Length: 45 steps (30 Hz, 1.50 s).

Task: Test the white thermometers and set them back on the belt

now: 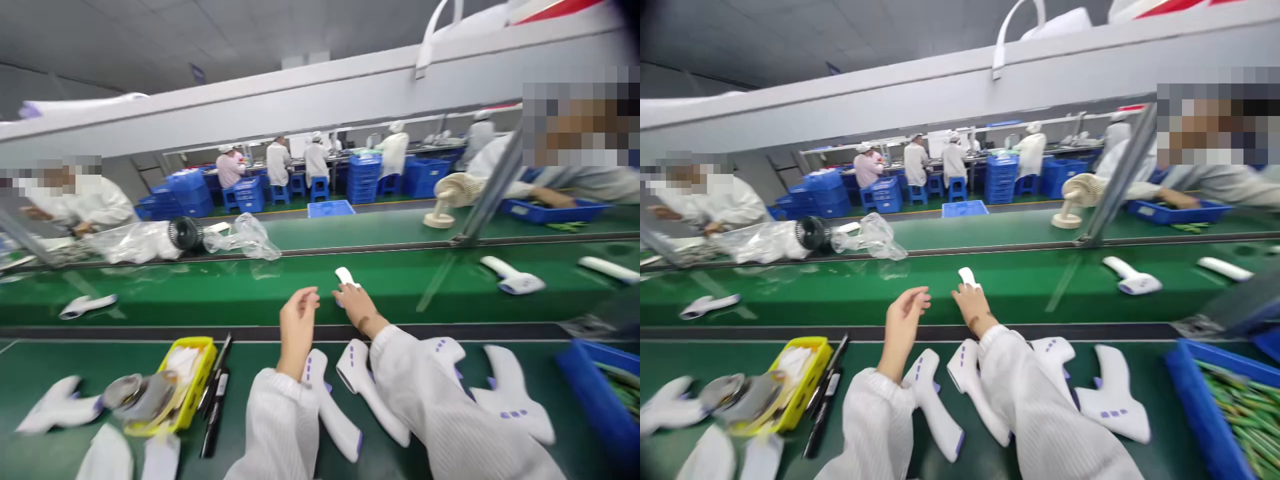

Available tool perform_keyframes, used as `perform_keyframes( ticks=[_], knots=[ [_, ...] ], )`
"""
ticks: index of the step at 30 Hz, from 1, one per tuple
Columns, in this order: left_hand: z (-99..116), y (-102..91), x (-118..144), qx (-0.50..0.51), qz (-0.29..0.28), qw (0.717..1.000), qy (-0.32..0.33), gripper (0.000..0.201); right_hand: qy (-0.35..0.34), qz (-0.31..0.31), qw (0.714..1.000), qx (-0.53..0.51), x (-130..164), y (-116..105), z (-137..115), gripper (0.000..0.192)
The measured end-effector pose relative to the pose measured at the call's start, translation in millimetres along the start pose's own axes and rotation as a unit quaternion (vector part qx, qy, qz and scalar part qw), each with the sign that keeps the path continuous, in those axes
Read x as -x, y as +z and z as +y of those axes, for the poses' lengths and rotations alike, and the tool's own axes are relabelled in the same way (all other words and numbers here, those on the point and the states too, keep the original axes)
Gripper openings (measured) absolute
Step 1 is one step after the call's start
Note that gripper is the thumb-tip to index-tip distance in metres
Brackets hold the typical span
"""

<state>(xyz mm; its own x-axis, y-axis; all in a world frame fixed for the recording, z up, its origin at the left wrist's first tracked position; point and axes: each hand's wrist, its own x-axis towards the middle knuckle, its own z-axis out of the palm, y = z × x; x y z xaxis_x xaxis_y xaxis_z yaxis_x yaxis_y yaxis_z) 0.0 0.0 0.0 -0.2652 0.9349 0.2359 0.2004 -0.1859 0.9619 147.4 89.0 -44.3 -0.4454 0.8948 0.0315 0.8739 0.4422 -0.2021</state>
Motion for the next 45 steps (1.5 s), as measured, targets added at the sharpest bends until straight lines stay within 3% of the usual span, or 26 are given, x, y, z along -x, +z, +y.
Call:
perform_keyframes(
  ticks=[3, 7, 11, 14, 17, 20, 22, 25, 26, 28, 30, 35, 41, 45],
  knots=[
    [-14.1, -0.9, 0.9, -0.025, 0.010, 1.000, -0.014, 0.031, 0.001, -0.018, 1.000, 0.012, -20.2, 5.0, 3.9, 0.020],
    [-9.7, -1.1, 17.1, -0.082, -0.018, 0.996, 0.016, 0.028, -0.009, -0.014, 0.999, -0.034, -32.0, 7.8, 0.7, 0.016],
    [-9.6, -14.8, 18.5, -0.146, -0.049, 0.988, 0.031, 0.027, -0.008, 0.046, 0.984, -0.171, -23.0, -6.2, -10.3, 0.029],
    [-7.7, -24.1, 13.3, -0.178, -0.065, 0.981, 0.040, 0.039, -0.008, 0.103, 0.942, -0.320, -1.1, -26.4, -21.9, 0.037],
    [9.2, -22.9, 15.7, -0.179, -0.120, 0.975, 0.061, 0.066, -0.026, 0.141, 0.873, -0.466, 30.6, -48.9, -35.4, 0.034],
    [37.3, -12.8, 29.8, -0.126, -0.197, 0.967, 0.098, 0.068, -0.027, 0.185, 0.803, -0.566, 60.8, -67.1, -49.2, 0.035],
    [54.2, -4.9, 41.5, -0.080, -0.219, 0.964, 0.125, 0.063, -0.007, 0.208, 0.726, -0.656, 74.2, -75.0, -57.3, 0.039],
    [68.5, 4.1, 53.8, -0.071, -0.187, 0.967, 0.161, 0.058, 0.023, 0.195, 0.564, -0.802, 82.4, -81.2, -67.0, 0.047],
    [70.4, 6.2, 55.8, -0.075, -0.169, 0.968, 0.169, 0.058, 0.025, 0.184, 0.523, -0.832, 83.0, -82.2, -69.5, 0.050],
    [71.9, 9.1, 57.2, -0.068, -0.146, 0.972, 0.173, 0.058, 0.008, 0.174, 0.485, -0.857, 83.3, -83.0, -73.3, 0.054],
    [72.5, 10.8, 57.3, -0.045, -0.143, 0.976, 0.156, 0.058, -0.025, 0.176, 0.470, -0.865, 84.0, -82.8, -75.2, 0.051],
    [78.6, 12.4, 62.2, 0.004, -0.142, 0.983, 0.120, 0.058, -0.093, 0.163, 0.463, -0.866, 88.0, -80.9, -74.6, 0.033],
    [90.8, 16.7, 74.9, 0.015, -0.127, 0.990, 0.064, 0.062, -0.101, 0.160, 0.420, -0.887, 90.2, -81.3, -73.7, 0.026],
    [94.6, 19.0, 79.6, -0.012, -0.127, 0.989, 0.081, 0.061, -0.099, 0.130, 0.392, -0.905, 93.3, -81.0, -72.2, 0.021]
  ],
)
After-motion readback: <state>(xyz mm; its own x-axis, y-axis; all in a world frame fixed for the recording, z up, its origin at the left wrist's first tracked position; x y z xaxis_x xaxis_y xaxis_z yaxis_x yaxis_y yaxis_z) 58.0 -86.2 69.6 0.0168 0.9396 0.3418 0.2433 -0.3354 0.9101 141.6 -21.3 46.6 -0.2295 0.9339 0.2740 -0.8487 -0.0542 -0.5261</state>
